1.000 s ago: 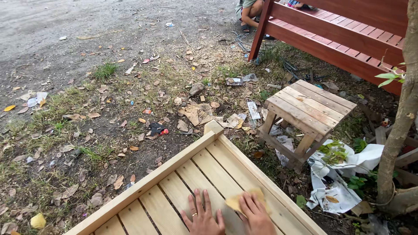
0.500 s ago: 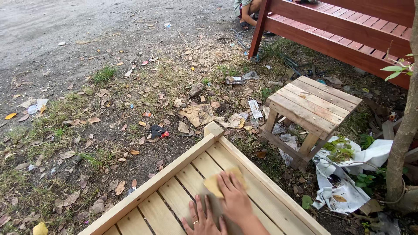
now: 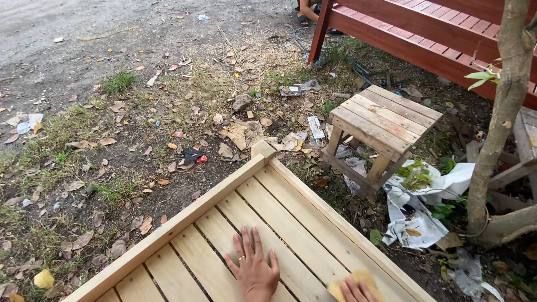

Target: The person sits on a large slatted wooden panel outdoors and sands its surface, rubbing a sanding block back and forth across the slats with one hand while steadying the panel with the other. They occasionally reposition and sand different sections of the panel.

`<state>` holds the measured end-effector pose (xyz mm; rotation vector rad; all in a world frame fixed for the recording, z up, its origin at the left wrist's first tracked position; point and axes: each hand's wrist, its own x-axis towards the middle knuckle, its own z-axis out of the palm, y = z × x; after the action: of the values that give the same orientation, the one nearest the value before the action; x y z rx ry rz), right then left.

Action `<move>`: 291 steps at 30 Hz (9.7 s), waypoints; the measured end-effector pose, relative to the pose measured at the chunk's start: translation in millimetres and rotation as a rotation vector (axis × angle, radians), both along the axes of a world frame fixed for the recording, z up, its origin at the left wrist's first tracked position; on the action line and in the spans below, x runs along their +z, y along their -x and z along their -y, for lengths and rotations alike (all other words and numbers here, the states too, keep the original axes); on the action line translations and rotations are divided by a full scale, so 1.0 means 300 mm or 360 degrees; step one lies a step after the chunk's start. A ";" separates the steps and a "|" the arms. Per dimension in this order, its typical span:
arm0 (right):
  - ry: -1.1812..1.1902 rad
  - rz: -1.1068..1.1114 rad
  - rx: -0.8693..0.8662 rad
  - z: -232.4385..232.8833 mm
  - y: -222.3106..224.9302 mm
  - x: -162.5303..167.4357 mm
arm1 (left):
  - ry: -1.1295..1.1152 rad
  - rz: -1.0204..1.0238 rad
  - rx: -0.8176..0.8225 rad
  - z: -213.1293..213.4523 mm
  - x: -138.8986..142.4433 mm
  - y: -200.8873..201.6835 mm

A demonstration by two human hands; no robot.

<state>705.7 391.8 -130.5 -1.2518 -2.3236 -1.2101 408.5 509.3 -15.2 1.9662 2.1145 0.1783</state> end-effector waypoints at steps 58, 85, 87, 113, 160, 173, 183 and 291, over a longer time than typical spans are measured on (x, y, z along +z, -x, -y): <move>0.1437 -0.0803 -0.0703 -0.008 0.194 0.073 | 0.0227 -0.0006 0.0009 -0.004 0.105 -0.006; 0.1032 -0.0757 -0.0596 -0.045 0.167 -0.018 | 0.0332 -0.0124 0.0022 -0.015 0.098 -0.009; 0.1368 -0.0941 -0.0767 -0.158 0.259 0.094 | 0.0315 -0.0114 0.0021 -0.015 0.092 -0.007; 0.1218 -0.0831 -0.0614 -0.143 0.071 -0.001 | 0.0289 -0.0105 0.0043 -0.028 0.047 -0.004; 0.1362 -0.1422 -0.0652 -0.049 0.010 0.168 | 0.0212 -0.0144 0.0058 -0.008 0.060 -0.001; 0.1148 -0.1271 -0.0285 -0.455 0.221 0.244 | 0.0230 -0.0127 0.0047 0.004 0.062 -0.007; 0.1240 -0.1258 -0.0191 -0.722 0.419 0.342 | 0.0121 -0.0126 0.0064 -0.015 0.039 0.001; 0.0489 -0.1711 -0.0822 -1.160 0.623 0.265 | 0.0330 0.0058 -0.0110 -0.105 0.087 0.049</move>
<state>518.7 739.7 -50.9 -2.0023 -1.4208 -0.0947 393.8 540.7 10.9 1.8965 1.9526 -0.0177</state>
